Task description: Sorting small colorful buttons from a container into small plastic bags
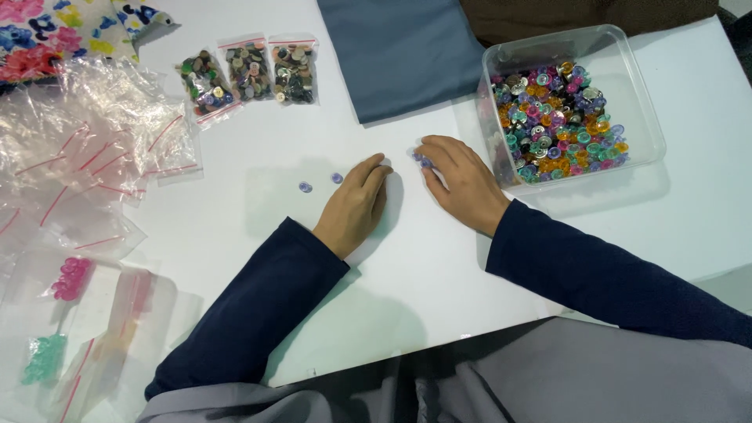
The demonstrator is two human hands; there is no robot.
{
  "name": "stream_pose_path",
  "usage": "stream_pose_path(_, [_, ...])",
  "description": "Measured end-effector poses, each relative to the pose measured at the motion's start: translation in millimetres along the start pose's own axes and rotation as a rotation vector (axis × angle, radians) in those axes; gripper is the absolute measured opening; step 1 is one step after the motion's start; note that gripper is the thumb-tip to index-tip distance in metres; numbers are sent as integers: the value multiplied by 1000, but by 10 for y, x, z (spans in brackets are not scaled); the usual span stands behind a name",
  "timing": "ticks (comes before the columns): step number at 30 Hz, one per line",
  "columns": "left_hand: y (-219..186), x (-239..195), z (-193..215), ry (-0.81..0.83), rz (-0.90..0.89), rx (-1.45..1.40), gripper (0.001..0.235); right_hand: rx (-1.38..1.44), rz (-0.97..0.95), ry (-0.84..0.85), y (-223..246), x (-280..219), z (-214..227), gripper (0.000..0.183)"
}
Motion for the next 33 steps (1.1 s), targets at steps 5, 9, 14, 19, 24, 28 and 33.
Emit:
stream_pose_path(5, [16,20,14,-19,21,-24,26,71,-12,79,47,63,-15,37])
stream_pose_path(9, [49,-13,-38,-11,37,-42,32,66,-20,169,68,38,-116,40])
stream_pose_path(14, [14,-13,-26,32,23,-57,30,66,-53,227,7,-11,-181,42])
stream_pose_path(19, [7,7,-39,70,32,-101,26,75,-66,242,-28,-35,-222,45])
stream_pose_path(24, [50,-2,-113,106,46,-132,25,103,-72,205,-12,-35,-176,40])
stream_pose_path(28, [65,-7,-114,122,54,-148,23,101,-77,217,3,-20,-166,41])
stream_pose_path(33, [53,2,-78,120,53,-146,30,108,-61,205,8,-19,-166,40])
Point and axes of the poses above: each hand's wrist, its own x-axis towards the middle knuckle, its own z-axis out of the back of the hand, y = z × x, the point moved 10 cm from there along x, towards the middle knuckle, and after that the axes turned 6 degrees about y, right-handed, at the moved point
